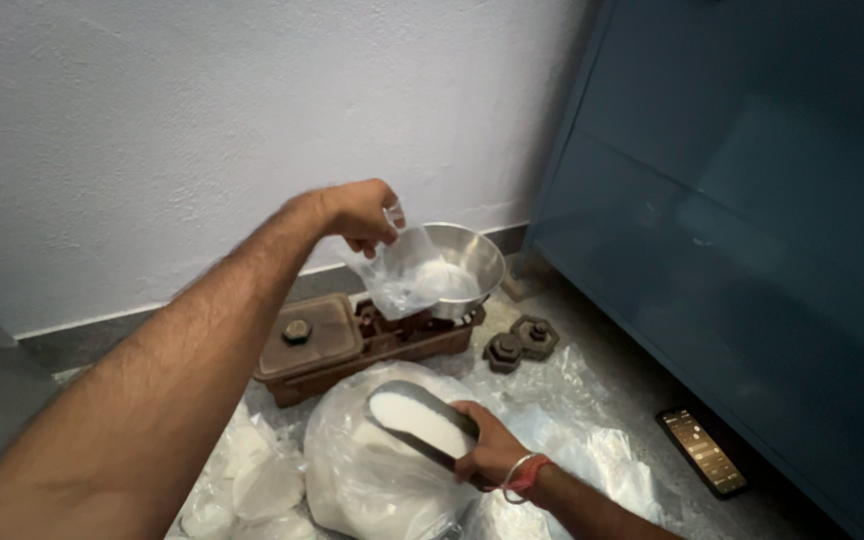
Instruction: The person scoops a white powder from a large bag using a metal scoop and pours it into a metal bowl placed on a mechanical scale. They repeatedly add powder, adjust the bowl, and tie off small plastic bags containing the powder.
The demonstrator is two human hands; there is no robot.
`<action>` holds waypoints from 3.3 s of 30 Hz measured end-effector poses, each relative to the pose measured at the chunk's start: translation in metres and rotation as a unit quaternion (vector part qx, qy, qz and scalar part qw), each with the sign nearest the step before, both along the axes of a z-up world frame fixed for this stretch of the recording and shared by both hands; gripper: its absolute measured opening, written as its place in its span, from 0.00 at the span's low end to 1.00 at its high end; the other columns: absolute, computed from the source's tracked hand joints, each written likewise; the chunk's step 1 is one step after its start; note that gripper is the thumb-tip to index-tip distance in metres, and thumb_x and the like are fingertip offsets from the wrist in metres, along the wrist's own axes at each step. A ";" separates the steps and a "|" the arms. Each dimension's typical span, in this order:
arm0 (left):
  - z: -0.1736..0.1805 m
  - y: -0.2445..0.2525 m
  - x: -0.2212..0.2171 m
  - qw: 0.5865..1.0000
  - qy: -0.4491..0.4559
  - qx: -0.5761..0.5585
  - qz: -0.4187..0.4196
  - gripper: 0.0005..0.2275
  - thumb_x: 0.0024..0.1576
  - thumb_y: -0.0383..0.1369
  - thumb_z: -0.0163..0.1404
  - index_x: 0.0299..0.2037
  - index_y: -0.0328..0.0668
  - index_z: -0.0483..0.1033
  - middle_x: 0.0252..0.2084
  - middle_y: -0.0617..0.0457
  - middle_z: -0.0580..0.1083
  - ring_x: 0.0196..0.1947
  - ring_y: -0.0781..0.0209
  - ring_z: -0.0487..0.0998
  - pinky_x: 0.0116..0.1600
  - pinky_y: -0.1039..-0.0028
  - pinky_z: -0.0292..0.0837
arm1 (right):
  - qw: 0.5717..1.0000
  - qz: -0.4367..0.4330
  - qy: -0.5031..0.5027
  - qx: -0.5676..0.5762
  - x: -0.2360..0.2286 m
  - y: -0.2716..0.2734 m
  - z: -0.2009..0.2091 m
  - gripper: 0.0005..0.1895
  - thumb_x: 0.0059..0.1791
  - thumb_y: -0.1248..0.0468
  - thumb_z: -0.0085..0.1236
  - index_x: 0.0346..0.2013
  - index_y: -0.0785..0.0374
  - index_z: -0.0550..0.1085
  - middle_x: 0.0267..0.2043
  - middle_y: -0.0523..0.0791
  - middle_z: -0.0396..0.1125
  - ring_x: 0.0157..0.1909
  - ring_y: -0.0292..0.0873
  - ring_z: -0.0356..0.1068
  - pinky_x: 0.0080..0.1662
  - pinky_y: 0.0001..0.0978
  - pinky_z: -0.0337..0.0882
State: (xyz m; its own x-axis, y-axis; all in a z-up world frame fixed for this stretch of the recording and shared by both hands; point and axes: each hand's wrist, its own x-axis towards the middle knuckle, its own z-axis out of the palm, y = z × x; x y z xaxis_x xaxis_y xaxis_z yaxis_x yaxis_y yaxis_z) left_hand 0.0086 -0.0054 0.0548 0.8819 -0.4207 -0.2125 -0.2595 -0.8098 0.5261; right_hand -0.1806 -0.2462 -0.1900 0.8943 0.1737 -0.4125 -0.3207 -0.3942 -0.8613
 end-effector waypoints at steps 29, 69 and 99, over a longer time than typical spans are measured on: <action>-0.029 -0.046 0.080 0.953 -0.133 -0.252 0.104 0.17 0.50 0.29 0.53 0.49 0.31 0.77 0.28 0.42 0.80 0.23 0.56 0.83 0.29 0.67 0.79 | 0.922 -0.068 -0.297 -0.241 0.112 -0.100 0.251 0.45 0.27 0.68 0.68 0.61 0.62 0.71 0.58 0.49 0.72 0.60 0.48 0.70 0.61 0.34 0.66; -0.097 -0.084 0.088 0.979 -0.016 -0.199 0.050 0.23 0.52 0.26 0.51 0.61 0.38 0.72 0.28 0.45 0.79 0.22 0.60 0.80 0.27 0.70 0.76 | 0.826 0.020 -0.162 -0.539 0.161 -0.032 0.251 0.25 0.32 0.58 0.68 0.43 0.60 0.82 0.57 0.51 0.69 0.65 0.57 0.60 0.62 0.60 0.58; -0.108 -0.068 0.079 0.993 0.016 -0.077 0.090 0.23 0.58 0.28 0.53 0.64 0.31 0.66 0.40 0.42 0.80 0.30 0.58 0.82 0.34 0.69 0.82 | 0.756 0.093 -0.248 -0.599 0.153 -0.015 0.248 0.30 0.39 0.57 0.66 0.56 0.59 0.75 0.63 0.51 0.63 0.71 0.56 0.52 0.68 0.67 0.47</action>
